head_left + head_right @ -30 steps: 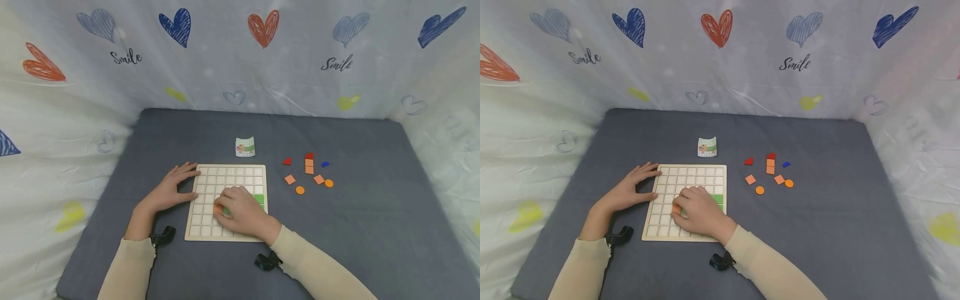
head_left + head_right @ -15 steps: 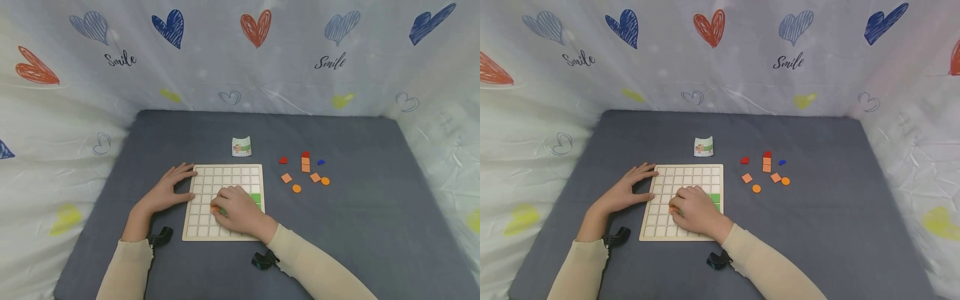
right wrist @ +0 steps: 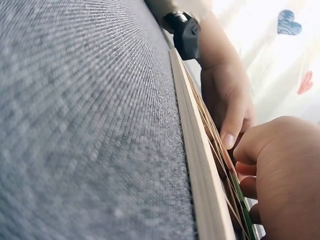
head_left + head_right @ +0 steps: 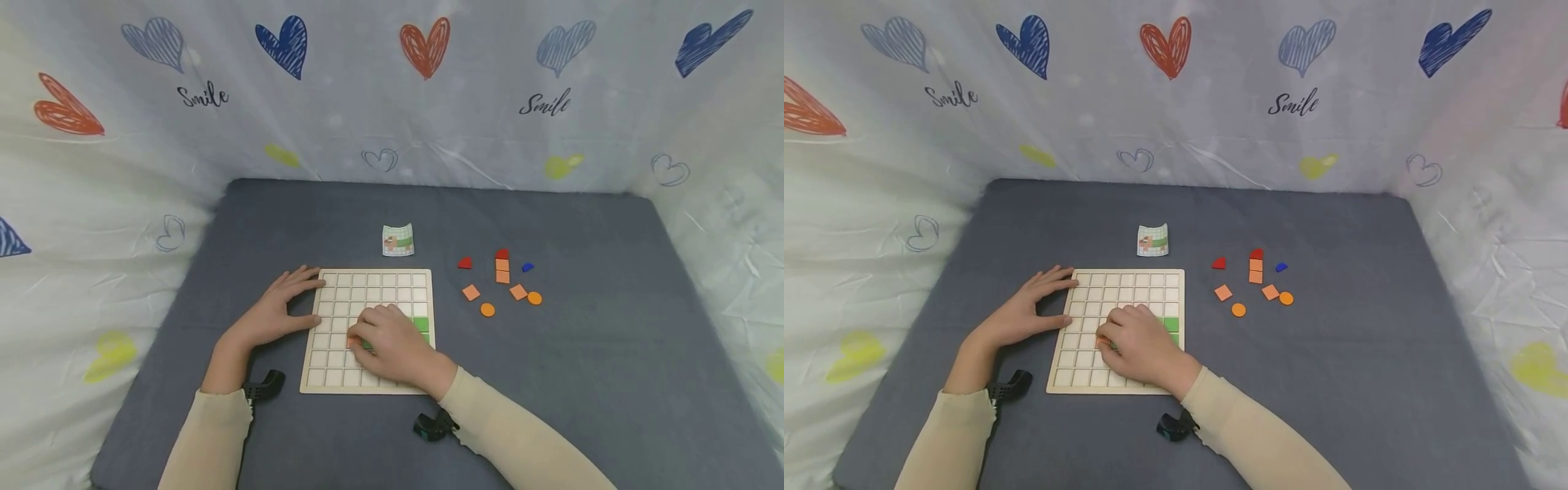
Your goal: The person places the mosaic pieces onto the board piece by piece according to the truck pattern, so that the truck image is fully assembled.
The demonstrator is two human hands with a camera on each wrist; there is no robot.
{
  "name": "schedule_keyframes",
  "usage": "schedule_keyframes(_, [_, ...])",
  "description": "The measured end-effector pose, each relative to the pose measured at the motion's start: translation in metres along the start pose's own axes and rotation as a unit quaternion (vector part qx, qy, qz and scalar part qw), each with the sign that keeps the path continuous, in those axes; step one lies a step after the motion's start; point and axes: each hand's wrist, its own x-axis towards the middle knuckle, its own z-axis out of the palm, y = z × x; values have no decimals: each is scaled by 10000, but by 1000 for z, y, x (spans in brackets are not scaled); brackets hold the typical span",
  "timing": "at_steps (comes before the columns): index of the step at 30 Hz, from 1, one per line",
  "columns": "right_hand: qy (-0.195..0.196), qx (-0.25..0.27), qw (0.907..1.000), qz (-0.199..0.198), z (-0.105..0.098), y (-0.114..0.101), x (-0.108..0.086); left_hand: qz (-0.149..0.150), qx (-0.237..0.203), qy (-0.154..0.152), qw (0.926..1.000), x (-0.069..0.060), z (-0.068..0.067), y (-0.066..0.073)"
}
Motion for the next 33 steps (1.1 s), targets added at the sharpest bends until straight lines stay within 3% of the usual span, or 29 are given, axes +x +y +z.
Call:
schedule_keyframes(7, [172,277,9995,10,-10,7,-7,29,17,-23,10000,2,1,1])
schedule_keyframes(17, [1047,383,9924,529,-36,42,-31,78,40,-98,9999,6,3,4])
schedule_keyframes(24, [1436,-151,9844,1005,-56,71,-57,39,63,-87,9999,5,2,4])
schedule_keyframes(33, [1412,-528,9719,1810,-81,102,-89,-26,5,-44,10000,0,0,2])
